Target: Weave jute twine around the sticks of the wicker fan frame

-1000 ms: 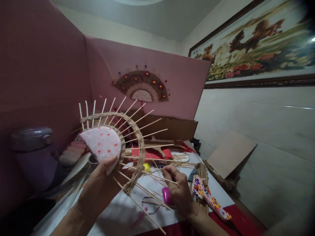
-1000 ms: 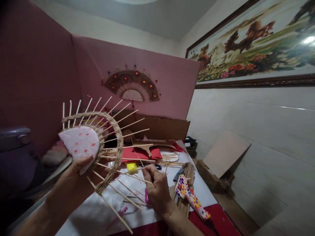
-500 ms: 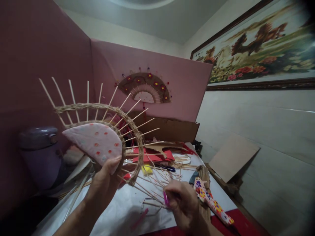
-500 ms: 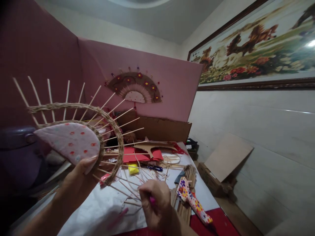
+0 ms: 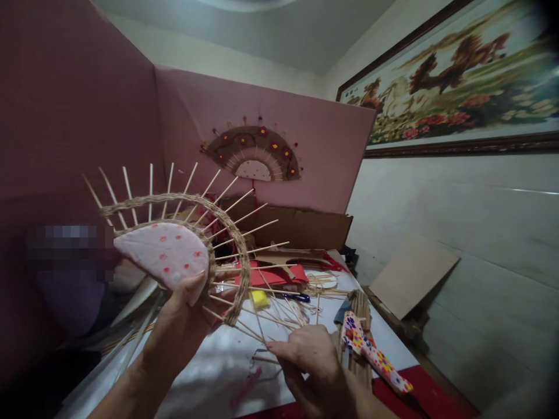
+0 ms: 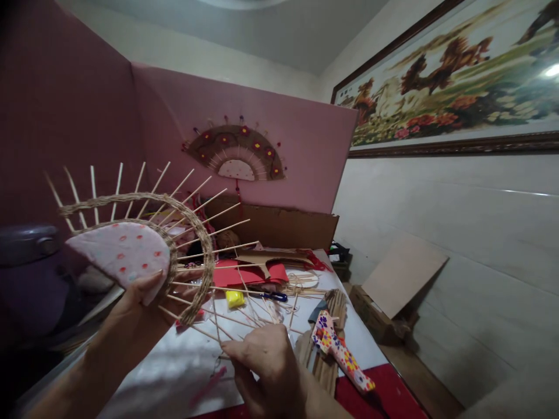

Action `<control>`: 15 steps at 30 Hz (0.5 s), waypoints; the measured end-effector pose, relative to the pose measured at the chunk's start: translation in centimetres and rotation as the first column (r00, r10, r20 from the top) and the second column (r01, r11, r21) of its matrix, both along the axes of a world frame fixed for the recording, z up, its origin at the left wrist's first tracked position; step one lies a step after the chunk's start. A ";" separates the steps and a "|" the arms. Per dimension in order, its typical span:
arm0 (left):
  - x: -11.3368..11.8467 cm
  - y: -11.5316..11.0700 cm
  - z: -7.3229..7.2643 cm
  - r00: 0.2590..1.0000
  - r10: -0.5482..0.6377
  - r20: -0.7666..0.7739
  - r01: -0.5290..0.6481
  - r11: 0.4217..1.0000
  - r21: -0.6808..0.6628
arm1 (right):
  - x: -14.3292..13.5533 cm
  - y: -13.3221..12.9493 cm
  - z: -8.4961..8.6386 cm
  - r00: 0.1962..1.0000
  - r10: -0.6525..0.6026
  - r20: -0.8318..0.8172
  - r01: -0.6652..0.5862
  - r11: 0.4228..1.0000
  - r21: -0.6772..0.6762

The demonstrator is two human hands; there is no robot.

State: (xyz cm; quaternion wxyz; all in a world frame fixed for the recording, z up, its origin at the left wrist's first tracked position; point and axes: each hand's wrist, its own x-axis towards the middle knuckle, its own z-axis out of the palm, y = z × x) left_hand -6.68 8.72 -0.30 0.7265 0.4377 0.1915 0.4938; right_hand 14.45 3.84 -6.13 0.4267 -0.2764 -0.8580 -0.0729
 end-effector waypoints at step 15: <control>0.0 -0.2 1.0 0.990 0.081 0.112 -0.078 0.996 -0.030 | 0.3 1.7 -0.5 0.974 0.132 -0.186 -0.181 0.945 -0.273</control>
